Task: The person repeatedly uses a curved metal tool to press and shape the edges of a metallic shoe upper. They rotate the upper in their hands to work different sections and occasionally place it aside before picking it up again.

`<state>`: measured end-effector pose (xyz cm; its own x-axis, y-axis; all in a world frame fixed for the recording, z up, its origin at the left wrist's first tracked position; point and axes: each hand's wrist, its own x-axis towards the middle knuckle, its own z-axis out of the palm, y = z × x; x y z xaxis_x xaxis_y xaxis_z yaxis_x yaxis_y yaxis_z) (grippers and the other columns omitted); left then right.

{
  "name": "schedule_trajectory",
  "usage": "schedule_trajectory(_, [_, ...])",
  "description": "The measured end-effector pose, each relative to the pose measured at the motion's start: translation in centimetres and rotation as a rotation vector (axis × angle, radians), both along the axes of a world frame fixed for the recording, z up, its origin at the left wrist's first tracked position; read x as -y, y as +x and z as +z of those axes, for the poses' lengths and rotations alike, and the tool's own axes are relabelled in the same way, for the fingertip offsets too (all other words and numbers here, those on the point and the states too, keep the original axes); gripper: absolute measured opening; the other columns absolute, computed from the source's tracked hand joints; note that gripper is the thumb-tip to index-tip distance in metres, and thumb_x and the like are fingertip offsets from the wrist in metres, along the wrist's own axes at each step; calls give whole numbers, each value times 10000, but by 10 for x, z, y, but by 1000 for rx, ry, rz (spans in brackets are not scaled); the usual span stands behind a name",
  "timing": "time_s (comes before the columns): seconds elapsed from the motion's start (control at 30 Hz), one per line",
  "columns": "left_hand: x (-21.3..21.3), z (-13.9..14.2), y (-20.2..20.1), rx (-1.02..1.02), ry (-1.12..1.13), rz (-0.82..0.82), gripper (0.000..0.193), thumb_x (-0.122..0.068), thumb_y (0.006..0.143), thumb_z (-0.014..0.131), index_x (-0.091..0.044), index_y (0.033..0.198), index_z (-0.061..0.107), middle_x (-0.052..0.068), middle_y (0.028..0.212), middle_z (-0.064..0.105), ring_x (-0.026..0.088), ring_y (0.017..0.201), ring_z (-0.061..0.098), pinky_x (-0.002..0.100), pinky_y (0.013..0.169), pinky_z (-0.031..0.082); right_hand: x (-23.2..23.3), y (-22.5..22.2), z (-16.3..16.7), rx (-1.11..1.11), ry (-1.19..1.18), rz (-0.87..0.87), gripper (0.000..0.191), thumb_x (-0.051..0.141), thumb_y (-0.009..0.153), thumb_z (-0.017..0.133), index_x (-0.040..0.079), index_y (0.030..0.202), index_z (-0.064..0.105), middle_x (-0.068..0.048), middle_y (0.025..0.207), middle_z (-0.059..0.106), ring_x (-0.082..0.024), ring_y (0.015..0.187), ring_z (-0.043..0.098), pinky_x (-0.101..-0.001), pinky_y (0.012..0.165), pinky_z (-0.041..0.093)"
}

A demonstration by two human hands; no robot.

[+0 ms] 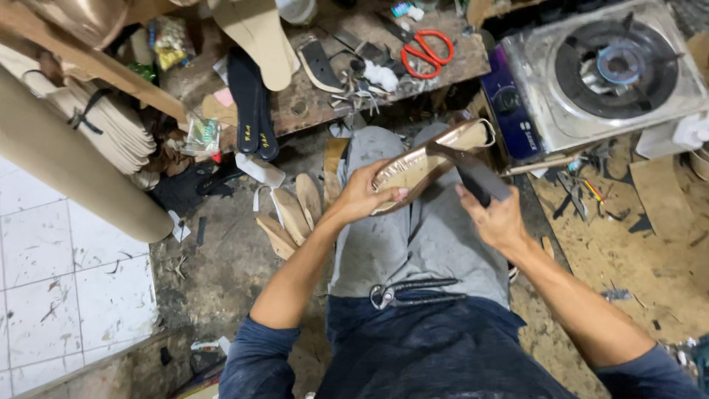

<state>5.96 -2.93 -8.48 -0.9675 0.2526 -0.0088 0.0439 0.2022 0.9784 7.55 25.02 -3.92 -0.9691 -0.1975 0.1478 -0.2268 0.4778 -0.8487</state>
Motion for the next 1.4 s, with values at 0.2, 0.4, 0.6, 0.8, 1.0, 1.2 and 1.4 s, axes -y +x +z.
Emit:
schedule_trajectory(0.2, [-1, -2, -2, 75, -19, 9, 647, -261, 801, 846, 5, 1347, 622, 117, 1167, 754, 166, 1079, 699, 302, 973, 536, -13, -8, -1, 53, -66, -50, 232, 184, 1012, 672, 9, 1156, 622, -29, 725, 557, -81, 611, 499, -267, 532, 422])
schedule_trajectory(0.4, [-2, -5, -2, 51, 124, -41, 646, -202, 814, 852, 19, 1366, 600, 112, 1228, 725, 159, 1130, 672, 307, 1006, 522, -15, -15, 10, -96, -258, 19, 232, 217, 1058, 611, 10, 1161, 596, -41, 759, 590, -84, 628, 549, -274, 559, 464])
schedule_trajectory(0.6, [0, -2, -3, 42, 48, -31, 663, -209, 814, 848, 14, 1380, 585, 117, 1240, 721, 170, 1137, 671, 310, 1015, 512, -16, -11, 17, 7, -8, -140, 216, 199, 1027, 642, 7, 1126, 639, -91, 673, 576, -132, 565, 536, -315, 541, 433])
schedule_trajectory(0.8, [-3, 3, -3, 30, -5, -27, 642, -223, 821, 846, 6, 1367, 599, 126, 1202, 738, 182, 1108, 689, 323, 992, 526, -7, -5, 5, -228, 63, -6, 187, 121, 1026, 642, -30, 1136, 628, -112, 804, 598, -151, 670, 547, -300, 603, 465])
schedule_trajectory(1.0, [-2, -2, -3, 73, 68, -28, 594, -195, 822, 821, 3, 1343, 618, 121, 1159, 754, 168, 1052, 696, 312, 951, 550, 11, 13, 6, 70, 11, 103, 196, 142, 904, 723, -11, 975, 622, -102, 668, 621, -183, 565, 584, -344, 532, 482])
schedule_trajectory(1.2, [0, -11, -5, -30, 16, -14, 560, -112, 813, 794, 10, 1332, 621, 106, 1161, 747, 165, 1065, 691, 310, 950, 543, 33, 16, 15, -115, 61, 226, 244, 174, 905, 756, -9, 983, 614, -120, 710, 664, -182, 607, 659, -334, 548, 509])
schedule_trajectory(1.4, [-1, -13, -5, 36, 84, -27, 569, -40, 789, 756, 4, 1339, 615, 113, 1157, 744, 154, 1061, 677, 311, 951, 543, 49, 19, 14, 53, -62, 243, 179, 119, 895, 743, 24, 942, 598, -98, 696, 715, -223, 611, 726, -334, 529, 540])
